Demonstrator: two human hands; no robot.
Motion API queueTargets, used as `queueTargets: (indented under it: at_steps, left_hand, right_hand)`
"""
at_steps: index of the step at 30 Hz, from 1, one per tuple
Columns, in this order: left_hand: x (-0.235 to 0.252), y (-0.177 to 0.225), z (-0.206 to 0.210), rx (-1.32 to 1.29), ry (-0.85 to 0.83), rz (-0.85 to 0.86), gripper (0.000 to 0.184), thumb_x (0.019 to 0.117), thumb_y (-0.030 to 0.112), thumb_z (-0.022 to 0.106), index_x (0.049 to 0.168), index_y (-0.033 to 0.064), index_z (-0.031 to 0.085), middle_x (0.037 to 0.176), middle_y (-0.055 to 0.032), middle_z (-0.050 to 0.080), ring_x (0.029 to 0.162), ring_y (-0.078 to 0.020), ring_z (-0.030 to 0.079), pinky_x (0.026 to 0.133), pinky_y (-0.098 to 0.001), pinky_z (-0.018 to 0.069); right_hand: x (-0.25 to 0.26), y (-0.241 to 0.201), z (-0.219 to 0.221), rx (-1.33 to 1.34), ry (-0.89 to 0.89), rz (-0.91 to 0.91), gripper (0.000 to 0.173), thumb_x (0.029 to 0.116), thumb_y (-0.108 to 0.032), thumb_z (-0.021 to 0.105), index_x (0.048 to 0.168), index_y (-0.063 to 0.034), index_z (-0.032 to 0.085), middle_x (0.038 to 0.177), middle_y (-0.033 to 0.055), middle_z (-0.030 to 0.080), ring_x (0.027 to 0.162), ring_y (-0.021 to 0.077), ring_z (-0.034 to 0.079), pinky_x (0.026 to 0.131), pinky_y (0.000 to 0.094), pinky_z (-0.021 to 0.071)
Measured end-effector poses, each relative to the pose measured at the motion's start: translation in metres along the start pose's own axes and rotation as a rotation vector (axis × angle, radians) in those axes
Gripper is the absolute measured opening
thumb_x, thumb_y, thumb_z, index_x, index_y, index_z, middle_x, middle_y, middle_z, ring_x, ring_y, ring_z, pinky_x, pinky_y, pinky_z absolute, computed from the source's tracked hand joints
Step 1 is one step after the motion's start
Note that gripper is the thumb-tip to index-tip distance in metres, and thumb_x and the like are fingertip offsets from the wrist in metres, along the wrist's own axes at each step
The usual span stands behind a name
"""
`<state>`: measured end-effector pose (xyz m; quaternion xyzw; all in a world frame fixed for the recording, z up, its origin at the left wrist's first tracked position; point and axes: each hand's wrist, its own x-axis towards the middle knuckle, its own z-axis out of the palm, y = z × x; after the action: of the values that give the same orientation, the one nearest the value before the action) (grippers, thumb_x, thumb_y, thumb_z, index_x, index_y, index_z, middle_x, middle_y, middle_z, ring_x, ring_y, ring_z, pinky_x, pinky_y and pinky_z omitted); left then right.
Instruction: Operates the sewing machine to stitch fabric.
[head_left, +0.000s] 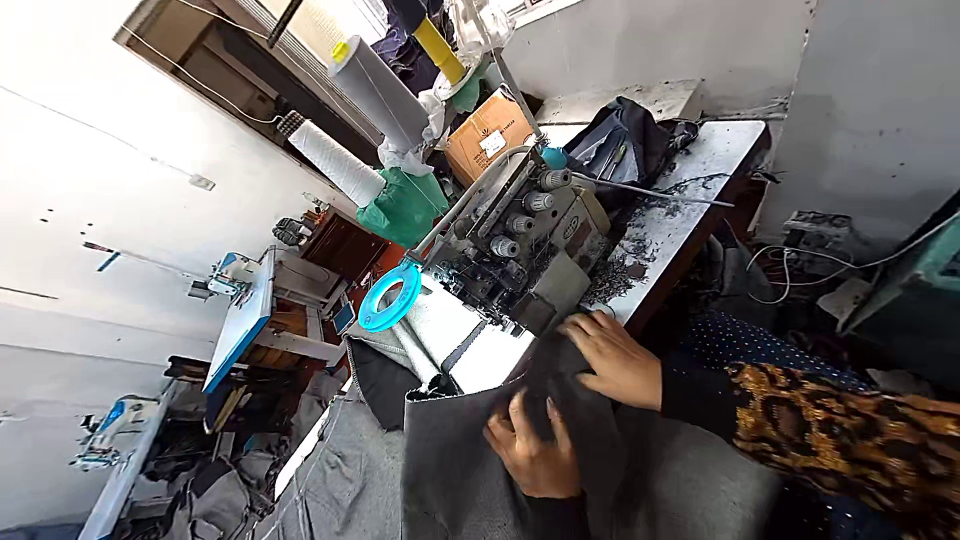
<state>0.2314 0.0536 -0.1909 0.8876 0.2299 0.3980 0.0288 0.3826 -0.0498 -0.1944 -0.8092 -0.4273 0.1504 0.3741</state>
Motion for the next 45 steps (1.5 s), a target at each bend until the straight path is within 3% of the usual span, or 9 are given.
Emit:
queueTargets:
  at_steps: [6,11,14,19,22,26,32,39,45]
  left_hand:
    - [-0.001,-0.014,-0.010,-0.015,-0.066,0.070,0.028,0.0815,0.016,0.069,0.098,-0.0060,0.074,0.103,-0.0278,0.067,0.097,-0.0430,0.065,0.090,-0.0481,0.0543]
    - [0.013,-0.001,-0.004,-0.012,-0.043,0.227,0.027,0.0811,0.016,0.071,0.098,-0.0039,0.075,0.100,-0.0244,0.070,0.095,-0.0396,0.067,0.088,-0.0444,0.0544]
    - [0.025,0.008,0.007,-0.041,-0.081,0.352,0.024,0.0813,0.016,0.071,0.097,-0.0018,0.077,0.103,-0.0211,0.073,0.100,-0.0381,0.069,0.094,-0.0444,0.0540]
    - [0.037,0.011,0.015,-0.087,-0.116,0.411,0.030,0.0849,0.019,0.069,0.105,-0.0027,0.076,0.110,-0.0198,0.074,0.102,-0.0370,0.070,0.093,-0.0459,0.0528]
    - [0.040,0.011,-0.001,-0.196,-0.247,0.350,0.051,0.0958,0.034,0.055,0.121,-0.0081,0.068,0.124,-0.0226,0.069,0.117,-0.0376,0.064,0.104,-0.0471,0.0460]
    - [0.047,0.009,-0.027,-0.350,-0.377,0.311,0.069,0.0991,0.060,0.045,0.116,-0.0015,0.072,0.114,-0.0157,0.073,0.117,-0.0291,0.064,0.112,-0.0482,0.0377]
    - [0.054,0.000,-0.084,-0.511,-0.342,0.346,0.019,0.0998,0.036,0.064,0.089,0.0203,0.066,0.094,0.0102,0.068,0.109,-0.0022,0.062,0.107,-0.0262,0.0446]
    - [0.045,-0.013,-0.128,-0.483,-0.397,0.364,0.026,0.1058,0.037,0.053,0.090,0.0189,0.062,0.093,0.0130,0.066,0.109,0.0035,0.060,0.113,-0.0221,0.0371]
    - [0.057,0.007,-0.140,-0.384,-0.190,0.340,0.033,0.1074,0.037,0.050,0.086,0.0136,0.060,0.074,0.0085,0.058,0.077,0.0068,0.057,0.090,-0.0145,0.0430]
  right_hand:
    - [0.000,0.015,-0.007,0.021,0.056,-0.028,0.024,0.0837,-0.022,0.082,0.095,-0.0029,0.075,0.109,0.0194,0.065,0.111,0.0409,0.056,0.095,0.0582,0.0423]
    - [-0.005,0.008,-0.010,-0.081,0.063,0.044,0.058,0.0852,-0.028,0.082,0.132,0.0012,0.062,0.132,0.0233,0.059,0.124,0.0432,0.053,0.103,0.0575,0.0415]
    - [0.004,0.014,-0.015,-0.123,-0.007,0.049,0.044,0.0860,-0.037,0.081,0.109,-0.0006,0.072,0.125,0.0202,0.060,0.122,0.0415,0.050,0.100,0.0584,0.0386]
    - [-0.011,0.013,-0.008,0.518,0.135,-0.126,0.011,0.0870,-0.009,0.076,0.091,0.0008,0.073,0.098,0.0142,0.068,0.101,0.0260,0.061,0.092,0.0452,0.0466]
    - [-0.036,0.002,-0.018,0.990,-0.068,-0.176,0.012,0.0931,-0.006,0.067,0.104,-0.0013,0.065,0.092,-0.0019,0.064,0.087,-0.0008,0.061,0.083,0.0197,0.0516]
    - [-0.046,-0.004,-0.021,1.257,-0.294,-0.271,0.014,0.0945,-0.003,0.063,0.101,-0.0148,0.058,0.090,-0.0150,0.063,0.087,-0.0065,0.061,0.082,0.0163,0.0521]
    - [-0.051,-0.004,-0.002,1.126,0.017,0.081,0.031,0.1058,-0.014,0.049,0.086,-0.0020,0.069,0.078,-0.0019,0.071,0.075,0.0042,0.069,0.078,0.0254,0.0583]
    - [-0.092,0.038,0.053,0.808,-0.170,0.383,0.055,0.0958,-0.030,0.072,0.132,0.0079,0.055,0.124,0.0291,0.061,0.112,0.0389,0.062,0.099,0.0531,0.0499]
    - [-0.059,-0.022,0.042,0.643,0.134,-0.278,0.039,0.1004,-0.023,0.060,0.080,0.0093,0.069,0.094,0.0255,0.072,0.101,0.0389,0.069,0.095,0.0521,0.0515]
